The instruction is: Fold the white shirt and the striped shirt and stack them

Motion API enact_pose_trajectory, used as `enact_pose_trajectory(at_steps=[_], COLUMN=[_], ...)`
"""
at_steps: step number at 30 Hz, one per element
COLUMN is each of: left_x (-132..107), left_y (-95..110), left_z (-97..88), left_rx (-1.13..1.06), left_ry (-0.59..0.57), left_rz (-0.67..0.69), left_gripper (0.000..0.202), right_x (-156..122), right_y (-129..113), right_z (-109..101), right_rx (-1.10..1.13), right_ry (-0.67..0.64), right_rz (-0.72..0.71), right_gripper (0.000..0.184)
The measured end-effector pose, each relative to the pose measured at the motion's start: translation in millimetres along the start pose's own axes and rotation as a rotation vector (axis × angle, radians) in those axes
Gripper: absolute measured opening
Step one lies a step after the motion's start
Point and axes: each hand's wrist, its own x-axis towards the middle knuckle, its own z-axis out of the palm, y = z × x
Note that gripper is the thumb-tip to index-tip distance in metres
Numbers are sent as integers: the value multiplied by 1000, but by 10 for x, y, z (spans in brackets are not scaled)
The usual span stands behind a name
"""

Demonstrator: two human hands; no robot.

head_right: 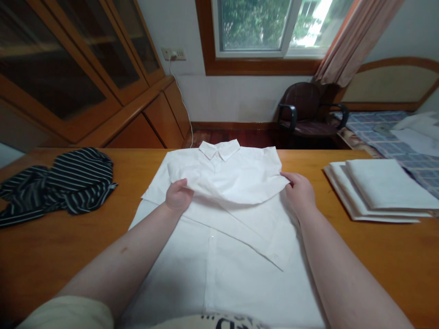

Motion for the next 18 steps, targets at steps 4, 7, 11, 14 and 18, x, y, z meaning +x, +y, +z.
enact_pose_trajectory(at_steps=[4, 7, 11, 14, 18], left_x=[82, 144, 215, 278, 382], left_y=[90, 122, 147, 162, 190], left_z=[-35, -84, -119, -143, -200], left_rx=[-128, -196, -240, -268, -300], left_ry=[105, 159, 166, 208, 255], left_rz=[-41, -65, -98, -72, -17], left_gripper=[33, 30, 32, 34, 38], right_x=[5, 14, 22, 13, -12], right_y=[44, 68, 68, 38, 5], right_z=[10, 27, 41, 36, 16], right_rx=[-17, -36, 4, 61, 72], right_ry=[-38, -48, -4, 26, -45], right_rz=[197, 279, 226, 88, 24], right_gripper=[42, 40, 40, 41, 43])
